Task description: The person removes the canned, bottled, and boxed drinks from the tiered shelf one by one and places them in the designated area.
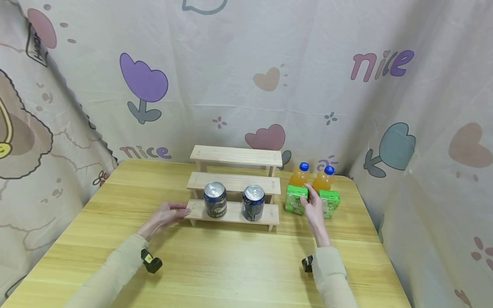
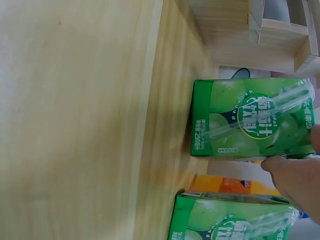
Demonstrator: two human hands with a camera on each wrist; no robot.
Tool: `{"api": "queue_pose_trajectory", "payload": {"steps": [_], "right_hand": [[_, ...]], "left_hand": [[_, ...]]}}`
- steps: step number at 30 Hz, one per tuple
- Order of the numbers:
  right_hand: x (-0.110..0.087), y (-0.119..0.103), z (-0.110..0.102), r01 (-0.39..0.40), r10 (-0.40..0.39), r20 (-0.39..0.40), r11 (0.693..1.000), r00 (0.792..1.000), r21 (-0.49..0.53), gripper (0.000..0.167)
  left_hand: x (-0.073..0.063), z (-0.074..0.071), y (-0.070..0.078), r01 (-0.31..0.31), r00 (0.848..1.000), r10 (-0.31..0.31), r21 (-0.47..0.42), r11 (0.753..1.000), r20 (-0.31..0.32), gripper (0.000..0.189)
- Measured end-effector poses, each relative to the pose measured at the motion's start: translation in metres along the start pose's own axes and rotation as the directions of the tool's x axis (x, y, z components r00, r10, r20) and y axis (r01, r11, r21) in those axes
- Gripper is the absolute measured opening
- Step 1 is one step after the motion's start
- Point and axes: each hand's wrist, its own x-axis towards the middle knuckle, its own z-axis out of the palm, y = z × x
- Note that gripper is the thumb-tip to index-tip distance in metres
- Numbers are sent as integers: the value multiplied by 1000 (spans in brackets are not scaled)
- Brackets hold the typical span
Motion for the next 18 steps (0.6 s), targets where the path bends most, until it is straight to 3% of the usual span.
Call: {"api": "queue_pose_trajectory", "payload": {"steps": [7, 18], "right_hand": [[-2, 3, -3, -4, 2, 24, 997, 1000, 79, 59], [-3, 3, -2, -20, 18, 27, 997, 999, 81, 59]], "left_hand": [[-1, 0, 0, 5, 1000, -5, 1, 1000, 4, 49], [1, 0, -1, 5, 1000, -5, -22, 1000, 10, 50]]}}
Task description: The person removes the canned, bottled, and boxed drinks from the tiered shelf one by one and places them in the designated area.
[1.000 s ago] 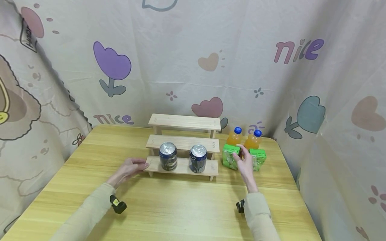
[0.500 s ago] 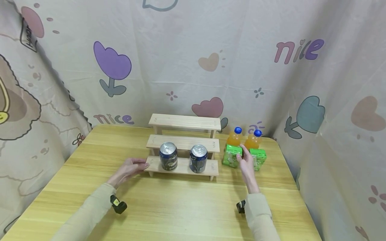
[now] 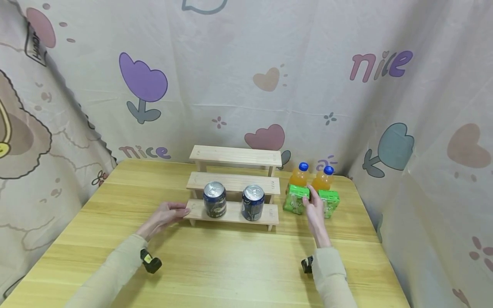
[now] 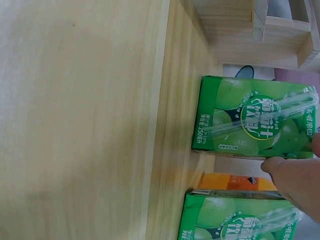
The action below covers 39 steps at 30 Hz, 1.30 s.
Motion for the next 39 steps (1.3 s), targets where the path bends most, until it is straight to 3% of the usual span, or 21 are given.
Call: {"api": "queue_pose_trajectory", "payload": {"steps": [7, 16, 27, 32, 39], "right_hand": [[0, 1, 2, 28, -29, -21, 999, 999, -18, 58], [-5, 0, 8, 167, -176, -110, 982, 978, -86, 61], [-15, -17, 23, 350, -372, -215, 927, 903, -135, 61], [-22, -24, 34, 354, -409, -198, 898, 891, -261, 71], [-30, -29, 58, 348, -426, -131, 851, 895, -393, 84]], "left_hand": [[0, 0, -1, 1, 1000, -1, -6, 1000, -3, 51], [-1, 0, 1, -1, 1000, 1, -8, 1000, -4, 51], [2, 0, -1, 1, 1000, -1, -24, 1000, 1, 51], [2, -1, -2, -3, 1000, 4, -15, 1000, 2, 51], [2, 0, -1, -3, 1000, 3, -21, 1000, 5, 51]]}}
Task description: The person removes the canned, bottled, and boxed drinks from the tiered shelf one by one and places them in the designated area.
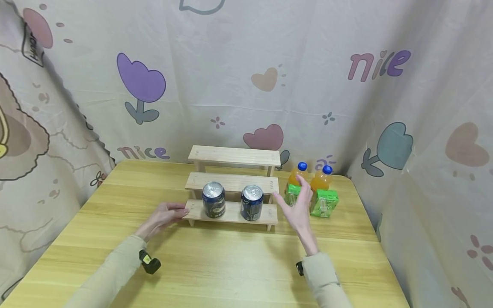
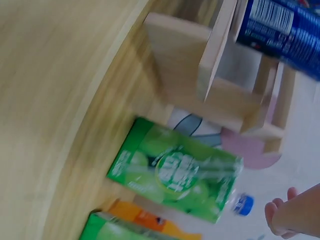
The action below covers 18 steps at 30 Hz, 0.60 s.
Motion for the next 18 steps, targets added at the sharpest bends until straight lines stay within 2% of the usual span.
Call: {"api": "queue_pose_trajectory", "payload": {"steps": [8, 15, 18], "right_hand": [[-9, -14, 22, 54, -50, 156, 998, 986, -23, 91], [-15, -20, 39, 11, -4, 247, 1000, 969, -24, 88], [-16, -21, 45, -4, 11, 252, 1000, 968, -26, 88]], "left_hand": [[0, 0, 1, 3, 1000, -3, 1, 1000, -2, 51], [-2, -1, 2, -4, 1000, 4, 9, 1000, 8, 54], [-2, -1, 2, -4, 1000, 4, 12, 1000, 3, 54]]}}
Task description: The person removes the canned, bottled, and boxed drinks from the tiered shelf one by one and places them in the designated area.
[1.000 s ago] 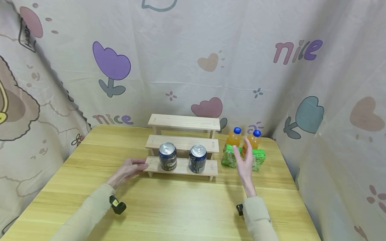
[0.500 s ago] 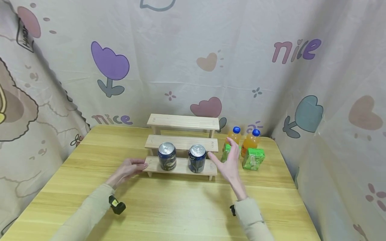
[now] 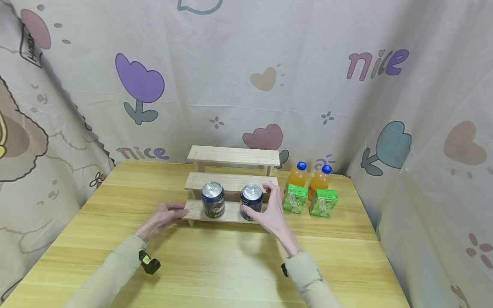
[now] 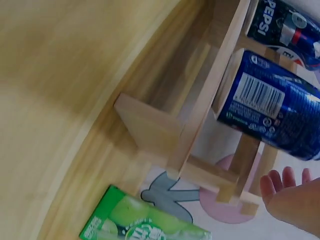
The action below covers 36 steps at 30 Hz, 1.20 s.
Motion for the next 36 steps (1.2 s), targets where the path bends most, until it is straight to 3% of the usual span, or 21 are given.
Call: {"api": "queue_pose_trajectory", "payload": {"steps": [19, 36], "right_hand": [[5, 0, 21, 69, -64, -128, 997, 990, 29, 77], [3, 1, 24, 71, -58, -167, 995, 984, 71, 76]], "left_hand": [[1, 0, -1, 1, 1000, -1, -12, 1000, 3, 54], [1, 0, -1, 1, 1000, -1, -18, 1000, 1, 51]]}}
